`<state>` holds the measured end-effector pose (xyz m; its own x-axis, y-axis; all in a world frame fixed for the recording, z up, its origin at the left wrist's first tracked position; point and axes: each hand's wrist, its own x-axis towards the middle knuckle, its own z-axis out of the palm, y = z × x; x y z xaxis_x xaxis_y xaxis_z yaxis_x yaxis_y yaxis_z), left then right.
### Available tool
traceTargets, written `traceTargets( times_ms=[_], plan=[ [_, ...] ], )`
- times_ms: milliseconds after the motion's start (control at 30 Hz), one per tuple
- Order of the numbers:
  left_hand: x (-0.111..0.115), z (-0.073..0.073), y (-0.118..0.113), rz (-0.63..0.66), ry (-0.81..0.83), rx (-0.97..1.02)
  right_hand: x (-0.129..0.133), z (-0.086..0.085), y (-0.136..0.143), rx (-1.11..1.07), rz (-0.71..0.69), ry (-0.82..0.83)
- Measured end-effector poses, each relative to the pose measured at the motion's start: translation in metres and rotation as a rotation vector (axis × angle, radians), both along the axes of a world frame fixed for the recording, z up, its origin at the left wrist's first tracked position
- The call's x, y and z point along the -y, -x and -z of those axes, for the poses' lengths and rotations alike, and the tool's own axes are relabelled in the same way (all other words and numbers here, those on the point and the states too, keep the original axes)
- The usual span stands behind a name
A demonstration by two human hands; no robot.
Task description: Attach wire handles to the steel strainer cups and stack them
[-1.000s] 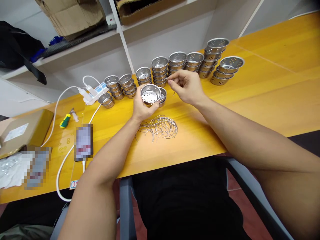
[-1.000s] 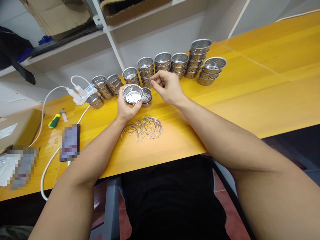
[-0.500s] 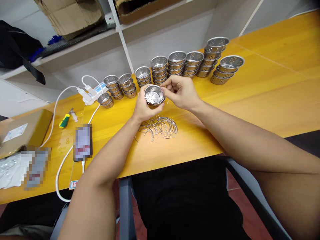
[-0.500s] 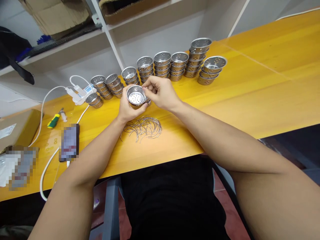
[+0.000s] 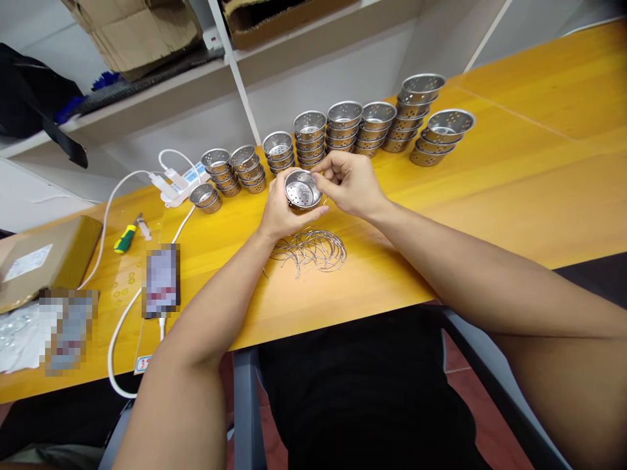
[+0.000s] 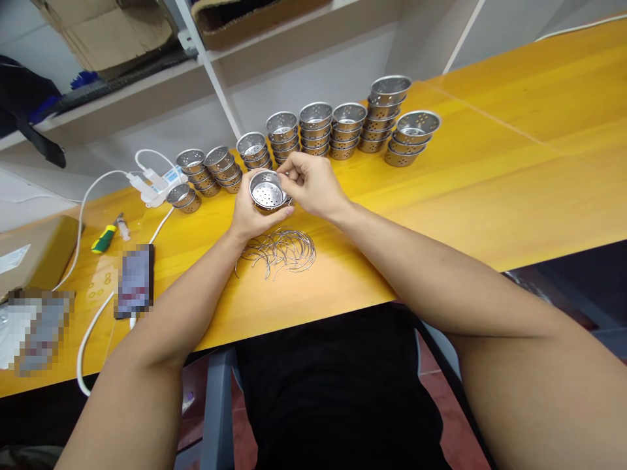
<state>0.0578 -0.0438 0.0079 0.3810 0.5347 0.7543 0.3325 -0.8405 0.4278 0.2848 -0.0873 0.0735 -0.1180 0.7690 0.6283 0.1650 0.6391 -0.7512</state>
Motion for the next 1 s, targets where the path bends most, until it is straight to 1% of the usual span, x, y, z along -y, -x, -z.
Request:
traceTargets(
  times_ms=[333,433,500,567,667,733,867,1000],
  plan=[
    [0.004,-0.002,-0.004,-0.013,0.026,0.028,-0.002,0.004,0.003,-0.018,-0.006,0.007],
    [0.003,-0.002,-0.003,0.006,0.038,0.036,0.001,0.001,0.001,-0.011,-0.028,-0.015],
    [0.002,-0.004,0.000,0.035,0.046,0.040,0.004,-0.005,-0.003,0.042,-0.089,-0.066],
    [0.001,-0.006,0.003,0.063,0.051,0.042,0.006,-0.011,-0.011,0.108,-0.199,-0.098],
    [0.000,-0.009,0.006,0.088,0.051,0.048,0.006,-0.015,-0.021,0.161,-0.370,-0.036],
    [0.000,-0.010,0.006,0.095,0.050,0.048,0.004,-0.015,-0.023,0.149,-0.432,0.029],
    [0.003,-0.012,0.002,0.102,0.070,0.042,0.002,-0.013,-0.018,0.035,-0.466,0.098],
    [0.006,-0.013,-0.002,0.052,0.091,0.033,0.004,-0.016,-0.013,-0.005,-0.467,0.134]
  ],
)
